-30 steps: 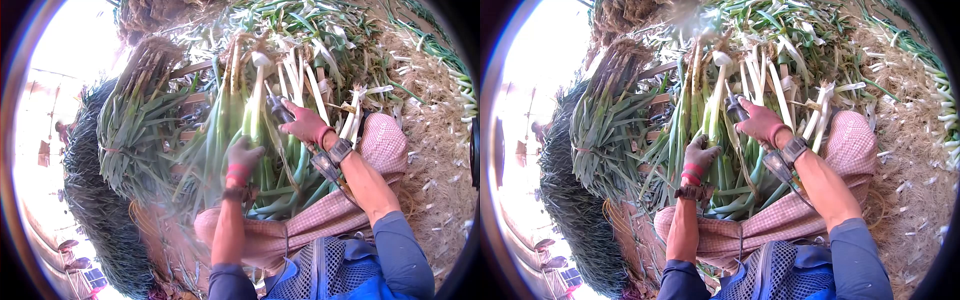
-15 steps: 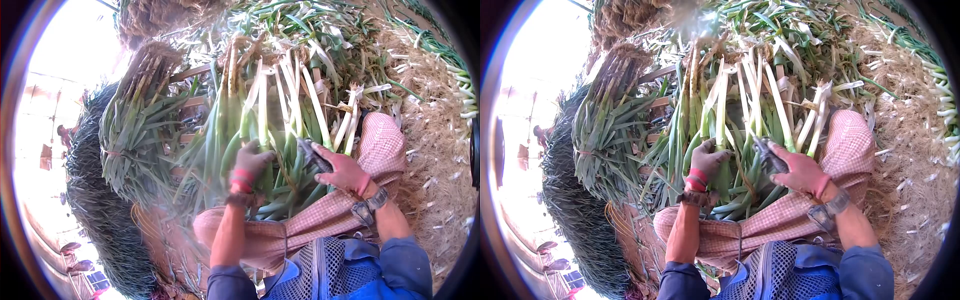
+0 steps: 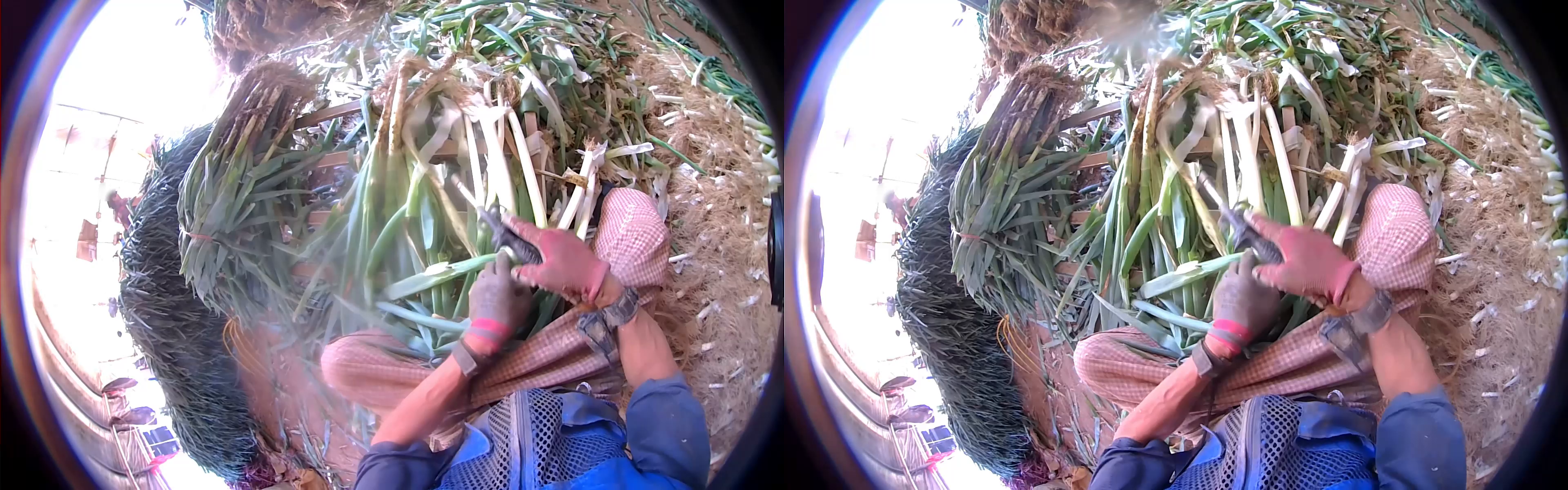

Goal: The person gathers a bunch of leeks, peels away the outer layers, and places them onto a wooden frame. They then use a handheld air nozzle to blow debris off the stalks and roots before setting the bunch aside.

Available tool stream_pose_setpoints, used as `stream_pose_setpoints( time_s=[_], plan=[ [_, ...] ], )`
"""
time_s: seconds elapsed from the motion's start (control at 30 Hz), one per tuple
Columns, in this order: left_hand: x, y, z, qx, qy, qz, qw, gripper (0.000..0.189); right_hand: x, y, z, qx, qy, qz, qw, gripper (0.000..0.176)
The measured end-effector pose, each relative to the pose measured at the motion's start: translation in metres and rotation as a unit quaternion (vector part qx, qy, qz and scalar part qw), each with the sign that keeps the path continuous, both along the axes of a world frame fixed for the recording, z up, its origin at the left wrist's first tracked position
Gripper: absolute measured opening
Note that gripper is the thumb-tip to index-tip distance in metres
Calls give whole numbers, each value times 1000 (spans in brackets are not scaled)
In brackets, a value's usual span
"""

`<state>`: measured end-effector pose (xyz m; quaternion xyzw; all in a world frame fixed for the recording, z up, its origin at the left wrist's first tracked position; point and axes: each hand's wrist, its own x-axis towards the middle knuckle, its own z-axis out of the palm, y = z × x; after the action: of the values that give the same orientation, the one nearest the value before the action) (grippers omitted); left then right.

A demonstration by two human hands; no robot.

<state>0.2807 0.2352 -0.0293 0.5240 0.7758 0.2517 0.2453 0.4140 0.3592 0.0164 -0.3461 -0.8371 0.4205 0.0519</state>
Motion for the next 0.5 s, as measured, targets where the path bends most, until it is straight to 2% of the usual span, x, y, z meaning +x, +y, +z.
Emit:
stream_pose_setpoints(
  time_s=[0.03,0.07,0.17,0.23,0.3,0.37,0.4,0.43,0.5],
  plan=[
    [3,-2,2,-49,-10,-33,998,48,-6,10,11,-17,-37,-26,999,90],
    [7,-6,2,-33,-10,-62,997,50,-13,18,29,-49,-106,-55,992,89],
    [20,-18,12,23,-18,-106,994,53,-14,31,16,-5,-104,-119,987,89],
    [-6,-16,4,3,-56,-167,984,45,-12,34,14,-10,-121,-127,984,89],
    [-59,12,44,-72,-95,-172,978,36,-5,34,3,-6,-140,-163,977,89],
    [-130,28,27,52,-63,-31,996,31,7,29,-10,-28,-125,-168,977,89],
    [-173,42,20,49,13,2,999,36,11,21,-13,-43,-67,-178,981,90],
    [-214,53,-6,106,40,78,990,37,13,13,-15,-59,-9,-188,980,91],
    [-261,73,3,22,147,136,980,42,11,2,5,-82,-49,-166,981,93]
  ],
)
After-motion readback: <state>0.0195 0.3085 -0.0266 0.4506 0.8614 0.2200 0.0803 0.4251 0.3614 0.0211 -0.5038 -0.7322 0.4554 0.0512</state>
